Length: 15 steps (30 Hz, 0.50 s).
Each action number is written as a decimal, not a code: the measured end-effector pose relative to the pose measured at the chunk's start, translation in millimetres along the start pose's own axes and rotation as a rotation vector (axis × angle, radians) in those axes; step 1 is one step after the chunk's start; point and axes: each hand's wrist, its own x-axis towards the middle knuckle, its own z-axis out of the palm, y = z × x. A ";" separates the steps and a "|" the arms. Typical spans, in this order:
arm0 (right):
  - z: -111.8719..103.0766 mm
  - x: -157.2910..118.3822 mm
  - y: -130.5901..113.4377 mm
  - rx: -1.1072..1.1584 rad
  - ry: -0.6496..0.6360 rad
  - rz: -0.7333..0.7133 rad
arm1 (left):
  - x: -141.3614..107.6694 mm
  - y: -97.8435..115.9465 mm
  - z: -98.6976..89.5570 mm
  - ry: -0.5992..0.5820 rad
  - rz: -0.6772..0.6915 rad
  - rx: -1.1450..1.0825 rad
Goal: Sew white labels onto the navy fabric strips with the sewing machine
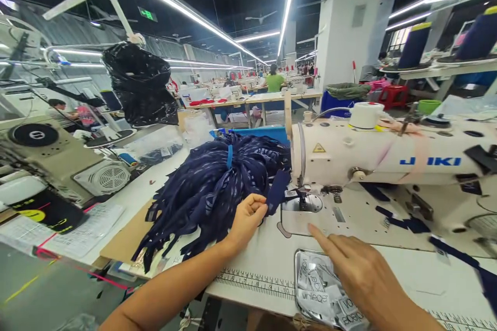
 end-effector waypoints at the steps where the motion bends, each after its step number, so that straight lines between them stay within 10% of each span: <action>1: 4.3 9.6 -8.6 0.021 -0.035 -0.025 | 0.3 0.6 0.6 -0.015 -0.058 -0.084; 15: 43.6 71.2 -30.0 -0.177 -0.017 -0.110 | -6.3 13.0 -7.1 0.041 -0.165 -0.410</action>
